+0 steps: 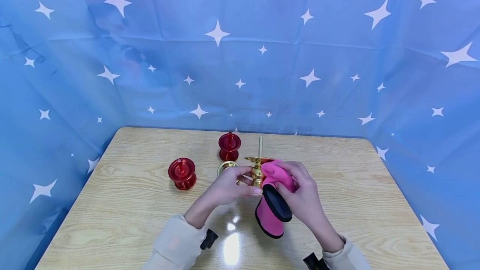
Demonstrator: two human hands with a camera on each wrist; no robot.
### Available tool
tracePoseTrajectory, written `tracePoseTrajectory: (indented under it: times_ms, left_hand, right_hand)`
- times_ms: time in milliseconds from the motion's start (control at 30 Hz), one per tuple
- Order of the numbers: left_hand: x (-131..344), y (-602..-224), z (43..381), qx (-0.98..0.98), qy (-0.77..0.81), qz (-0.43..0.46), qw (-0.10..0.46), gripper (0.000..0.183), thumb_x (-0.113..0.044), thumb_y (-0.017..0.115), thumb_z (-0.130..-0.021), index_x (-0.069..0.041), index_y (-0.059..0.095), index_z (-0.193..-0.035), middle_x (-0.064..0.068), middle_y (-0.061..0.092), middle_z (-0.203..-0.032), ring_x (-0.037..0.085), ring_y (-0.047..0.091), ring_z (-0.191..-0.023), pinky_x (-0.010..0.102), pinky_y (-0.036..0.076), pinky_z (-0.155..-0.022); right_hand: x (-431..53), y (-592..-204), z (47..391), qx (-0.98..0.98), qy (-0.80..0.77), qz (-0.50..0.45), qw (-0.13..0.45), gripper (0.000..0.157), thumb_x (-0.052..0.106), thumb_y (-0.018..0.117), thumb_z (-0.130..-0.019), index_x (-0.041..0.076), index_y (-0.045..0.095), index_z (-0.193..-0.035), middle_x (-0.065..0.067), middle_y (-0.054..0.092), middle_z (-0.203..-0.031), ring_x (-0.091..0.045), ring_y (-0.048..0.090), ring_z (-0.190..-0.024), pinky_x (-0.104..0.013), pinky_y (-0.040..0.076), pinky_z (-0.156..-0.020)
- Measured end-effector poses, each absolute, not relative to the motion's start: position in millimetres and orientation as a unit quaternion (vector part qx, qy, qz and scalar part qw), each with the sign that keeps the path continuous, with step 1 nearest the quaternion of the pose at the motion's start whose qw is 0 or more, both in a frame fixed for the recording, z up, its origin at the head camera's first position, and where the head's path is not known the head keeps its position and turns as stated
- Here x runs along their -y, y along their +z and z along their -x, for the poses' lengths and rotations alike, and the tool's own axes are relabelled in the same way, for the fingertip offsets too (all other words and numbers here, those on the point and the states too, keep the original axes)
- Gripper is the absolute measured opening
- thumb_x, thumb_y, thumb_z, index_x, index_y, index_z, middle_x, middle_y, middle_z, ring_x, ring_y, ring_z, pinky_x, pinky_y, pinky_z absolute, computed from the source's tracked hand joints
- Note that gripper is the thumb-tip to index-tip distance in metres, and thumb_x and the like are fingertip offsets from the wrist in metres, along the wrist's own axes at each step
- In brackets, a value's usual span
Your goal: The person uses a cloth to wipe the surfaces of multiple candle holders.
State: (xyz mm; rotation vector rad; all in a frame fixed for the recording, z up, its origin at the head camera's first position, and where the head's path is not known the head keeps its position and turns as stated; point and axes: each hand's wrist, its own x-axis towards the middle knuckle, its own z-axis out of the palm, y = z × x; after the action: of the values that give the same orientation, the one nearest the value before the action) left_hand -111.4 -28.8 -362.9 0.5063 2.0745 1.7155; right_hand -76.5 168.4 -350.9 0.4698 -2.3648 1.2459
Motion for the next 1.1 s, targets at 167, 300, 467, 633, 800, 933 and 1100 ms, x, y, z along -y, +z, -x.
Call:
tracePoseTrajectory:
  times_ms: [167, 300, 467, 633, 800, 933, 1100]
  left_hand:
    - [36.1, -361.7, 113.0, -0.718, 0.627, -0.22, 0.208, 0.053, -0.01, 0.068, -0.082, 0.008, 0.047, -0.127, 0.016, 0.056, -0.114, 0.025, 0.056, -0.1, 0.028, 0.053, -0.074]
    - [38.7, -359.3, 112.8, -0.704, 0.634, -0.237, 0.215, 0.054, -0.009, 0.066, -0.083, 0.008, 0.044, -0.129, 0.017, 0.054, -0.119, 0.026, 0.054, -0.106, 0.031, 0.048, -0.086]
    - [34.6, -359.7, 110.9, -0.72, 0.629, -0.206, 0.208, 0.059, -0.01, 0.07, -0.08, 0.006, 0.043, -0.13, 0.014, 0.055, -0.117, 0.024, 0.054, -0.103, 0.031, 0.047, -0.086]
    - [26.9, -364.1, 108.7, -0.762, 0.597, -0.177, 0.175, 0.065, -0.015, 0.077, -0.074, 0.006, 0.046, -0.127, 0.012, 0.057, -0.111, 0.022, 0.057, -0.096, 0.026, 0.051, -0.076]
    - [26.6, -369.5, 109.5, -0.782, 0.571, -0.189, 0.164, 0.067, -0.02, 0.078, -0.073, 0.005, 0.047, -0.126, 0.009, 0.059, -0.104, 0.02, 0.057, -0.093, 0.026, 0.05, -0.074]
    - [33.1, -370.0, 110.8, -0.726, 0.625, -0.211, 0.197, 0.062, -0.009, 0.073, -0.077, 0.007, 0.042, -0.129, 0.012, 0.056, -0.109, 0.022, 0.055, -0.098, 0.029, 0.05, -0.08]
    - [41.0, -366.0, 111.5, -0.637, 0.693, -0.239, 0.24, 0.062, 0.0, 0.066, -0.081, 0.007, 0.034, -0.134, 0.018, 0.049, -0.12, 0.026, 0.051, -0.108, 0.031, 0.046, -0.089]
  right_hand:
    - [-173.1, -353.6, 79.2, 0.811, 0.54, -0.166, 0.149, 0.046, -0.02, 0.066, -0.069, -0.001, 0.06, -0.109, -0.012, 0.057, -0.103, -0.01, 0.055, -0.086, -0.016, 0.049, -0.067]
    - [-178.4, -358.0, 81.0, 0.78, 0.607, -0.128, 0.086, 0.043, -0.021, 0.06, -0.074, -0.005, 0.054, -0.114, -0.02, 0.057, -0.103, -0.009, 0.057, -0.083, -0.02, 0.052, -0.065]
    - [-177.6, -359.8, 81.5, 0.79, 0.593, -0.123, 0.092, 0.042, -0.02, 0.061, -0.074, -0.003, 0.056, -0.112, -0.018, 0.057, -0.101, -0.009, 0.057, -0.08, -0.022, 0.052, -0.062]
    - [-172.4, -357.7, 79.3, 0.84, 0.478, -0.181, 0.184, 0.044, -0.021, 0.068, -0.065, 0.002, 0.062, -0.101, -0.008, 0.057, -0.099, -0.011, 0.055, -0.083, -0.022, 0.05, -0.062]
    - [-169.7, -356.7, 76.3, 0.855, 0.401, -0.228, 0.236, 0.047, -0.019, 0.071, -0.061, 0.008, 0.062, -0.099, -0.005, 0.057, -0.101, -0.015, 0.054, -0.089, -0.023, 0.047, -0.069]
    - [-173.8, -358.5, 77.2, 0.823, 0.478, -0.24, 0.192, 0.048, -0.025, 0.064, -0.064, 0.003, 0.059, -0.103, -0.008, 0.056, -0.104, -0.012, 0.054, -0.088, -0.017, 0.047, -0.069]
    - [-179.4, -359.3, 78.5, 0.779, 0.582, -0.209, 0.107, 0.045, -0.028, 0.053, -0.07, -0.004, 0.053, -0.107, -0.014, 0.053, -0.098, -0.01, 0.054, -0.077, -0.02, 0.049, -0.056]
